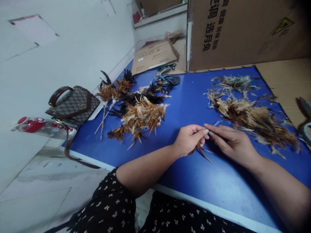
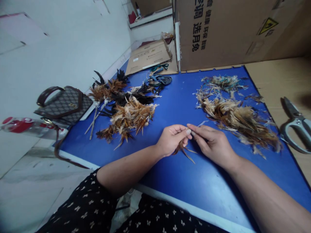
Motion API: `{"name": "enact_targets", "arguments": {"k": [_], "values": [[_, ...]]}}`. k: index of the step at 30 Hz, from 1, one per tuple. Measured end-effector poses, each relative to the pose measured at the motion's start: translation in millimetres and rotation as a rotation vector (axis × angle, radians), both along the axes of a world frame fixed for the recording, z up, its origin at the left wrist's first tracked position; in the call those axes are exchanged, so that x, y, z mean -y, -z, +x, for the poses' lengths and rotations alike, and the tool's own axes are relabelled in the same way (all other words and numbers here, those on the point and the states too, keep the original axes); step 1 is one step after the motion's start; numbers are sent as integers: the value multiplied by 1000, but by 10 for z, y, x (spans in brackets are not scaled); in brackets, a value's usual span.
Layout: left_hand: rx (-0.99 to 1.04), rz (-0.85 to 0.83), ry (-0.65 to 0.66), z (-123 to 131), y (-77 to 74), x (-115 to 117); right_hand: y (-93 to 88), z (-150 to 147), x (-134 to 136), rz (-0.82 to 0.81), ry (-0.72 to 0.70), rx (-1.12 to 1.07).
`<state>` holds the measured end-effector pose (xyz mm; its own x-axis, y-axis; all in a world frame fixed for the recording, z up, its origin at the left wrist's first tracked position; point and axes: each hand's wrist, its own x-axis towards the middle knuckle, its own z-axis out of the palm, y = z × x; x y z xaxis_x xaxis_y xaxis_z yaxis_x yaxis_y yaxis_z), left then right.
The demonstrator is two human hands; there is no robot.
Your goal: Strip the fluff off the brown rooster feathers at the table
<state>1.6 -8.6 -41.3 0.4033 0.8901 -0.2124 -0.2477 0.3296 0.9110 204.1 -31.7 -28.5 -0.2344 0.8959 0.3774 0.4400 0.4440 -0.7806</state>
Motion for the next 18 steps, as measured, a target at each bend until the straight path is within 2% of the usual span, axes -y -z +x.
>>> {"name": "enact_targets", "arguments": {"k": [4, 9, 16, 18], "values": [[-26, 13, 31, -5, 1, -4, -70, 49, 6, -63, 4, -18], [-49, -1, 132, -28, 11, 1, -117, 84, 16, -214, 5, -85], [-31, -2, 196, -62, -39, 17, -115, 73, 21, -160, 39, -83], [-49, 15, 173, -58, -54, 17, -110, 75, 26, -160, 53, -95]]}}
